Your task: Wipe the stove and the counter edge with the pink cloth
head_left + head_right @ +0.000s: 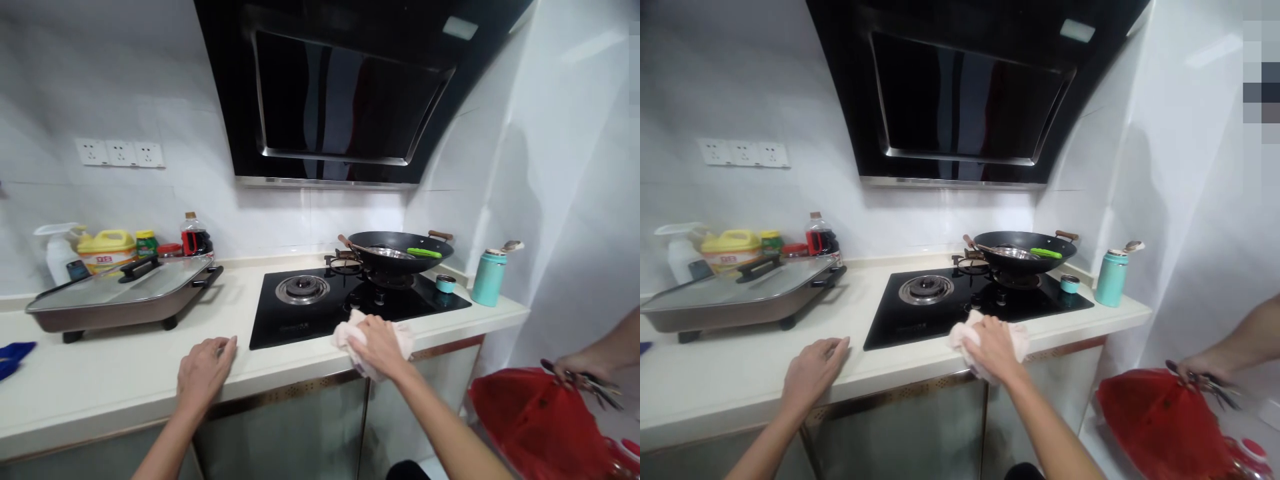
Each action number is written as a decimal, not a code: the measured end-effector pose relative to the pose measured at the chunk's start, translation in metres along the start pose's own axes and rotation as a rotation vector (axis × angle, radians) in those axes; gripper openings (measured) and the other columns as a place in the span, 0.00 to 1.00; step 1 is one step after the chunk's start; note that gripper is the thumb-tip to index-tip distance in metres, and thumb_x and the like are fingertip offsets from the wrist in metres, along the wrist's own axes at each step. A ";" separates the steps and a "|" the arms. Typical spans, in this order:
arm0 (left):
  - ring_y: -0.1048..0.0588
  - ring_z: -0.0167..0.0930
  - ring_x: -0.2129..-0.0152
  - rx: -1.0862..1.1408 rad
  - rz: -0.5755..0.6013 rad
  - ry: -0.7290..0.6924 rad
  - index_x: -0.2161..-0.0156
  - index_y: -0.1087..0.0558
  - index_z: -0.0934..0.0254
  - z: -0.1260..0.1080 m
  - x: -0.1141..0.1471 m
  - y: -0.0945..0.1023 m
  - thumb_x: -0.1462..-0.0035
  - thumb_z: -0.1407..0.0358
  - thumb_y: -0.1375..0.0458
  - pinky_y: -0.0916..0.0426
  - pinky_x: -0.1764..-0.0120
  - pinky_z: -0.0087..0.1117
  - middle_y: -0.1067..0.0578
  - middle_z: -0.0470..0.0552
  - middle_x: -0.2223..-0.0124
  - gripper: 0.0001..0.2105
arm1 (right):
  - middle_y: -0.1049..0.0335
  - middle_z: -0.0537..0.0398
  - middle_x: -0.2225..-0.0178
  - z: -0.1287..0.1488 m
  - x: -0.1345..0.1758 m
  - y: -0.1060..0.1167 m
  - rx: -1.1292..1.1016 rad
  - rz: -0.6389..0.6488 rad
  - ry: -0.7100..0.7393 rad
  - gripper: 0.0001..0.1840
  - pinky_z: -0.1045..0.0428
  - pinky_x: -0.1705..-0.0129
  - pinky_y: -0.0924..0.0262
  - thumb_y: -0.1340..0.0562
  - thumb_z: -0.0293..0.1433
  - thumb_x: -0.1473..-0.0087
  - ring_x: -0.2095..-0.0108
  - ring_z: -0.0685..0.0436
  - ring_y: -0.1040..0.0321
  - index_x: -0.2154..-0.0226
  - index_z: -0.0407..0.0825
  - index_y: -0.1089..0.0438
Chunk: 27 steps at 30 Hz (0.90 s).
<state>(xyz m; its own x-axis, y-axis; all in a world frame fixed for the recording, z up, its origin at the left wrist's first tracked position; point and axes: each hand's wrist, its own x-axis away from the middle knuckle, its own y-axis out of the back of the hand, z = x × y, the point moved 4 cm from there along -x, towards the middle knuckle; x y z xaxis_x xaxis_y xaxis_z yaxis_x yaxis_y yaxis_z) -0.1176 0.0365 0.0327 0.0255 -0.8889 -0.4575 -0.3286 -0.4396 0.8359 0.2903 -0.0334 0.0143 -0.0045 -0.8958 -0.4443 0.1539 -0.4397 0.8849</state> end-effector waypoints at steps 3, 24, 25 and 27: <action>0.24 0.44 0.49 -0.005 0.015 0.011 0.56 0.19 0.60 -0.004 0.001 0.002 0.34 0.48 0.58 0.35 0.50 0.40 0.17 0.56 0.49 0.27 | 0.29 0.45 0.49 -0.053 0.012 0.007 0.091 -0.027 -0.138 0.23 0.40 0.45 0.49 0.45 0.47 0.34 0.49 0.34 0.36 0.49 0.52 0.24; 0.24 0.44 0.53 -0.068 -0.015 -0.043 0.58 0.18 0.59 -0.005 0.000 -0.001 0.33 0.47 0.57 0.35 0.53 0.40 0.17 0.55 0.52 0.27 | 0.55 0.38 0.25 0.182 0.038 -0.035 -0.131 0.129 0.406 0.49 0.27 0.31 0.58 0.34 0.36 0.44 0.28 0.24 0.57 0.26 0.54 0.55; 0.24 0.44 0.53 -0.074 -0.018 -0.042 0.58 0.18 0.59 -0.005 0.000 -0.002 0.33 0.47 0.57 0.35 0.54 0.39 0.17 0.55 0.53 0.27 | 0.50 0.39 0.27 0.180 0.034 -0.037 -0.097 0.116 0.421 0.45 0.29 0.33 0.54 0.35 0.34 0.42 0.30 0.26 0.52 0.27 0.55 0.52; 0.24 0.44 0.54 -0.084 -0.024 -0.038 0.59 0.18 0.59 -0.005 0.000 -0.002 0.33 0.47 0.56 0.35 0.55 0.39 0.17 0.55 0.54 0.27 | 0.40 0.42 0.32 0.175 0.025 -0.043 -0.028 0.060 0.431 0.35 0.32 0.37 0.46 0.39 0.32 0.37 0.36 0.30 0.42 0.30 0.57 0.46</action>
<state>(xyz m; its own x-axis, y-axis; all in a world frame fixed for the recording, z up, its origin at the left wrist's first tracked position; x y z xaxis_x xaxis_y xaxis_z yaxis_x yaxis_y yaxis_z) -0.1124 0.0369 0.0331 -0.0036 -0.8733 -0.4873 -0.2478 -0.4713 0.8465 0.1104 -0.0476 -0.0104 0.4171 -0.8083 -0.4155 0.1686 -0.3805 0.9093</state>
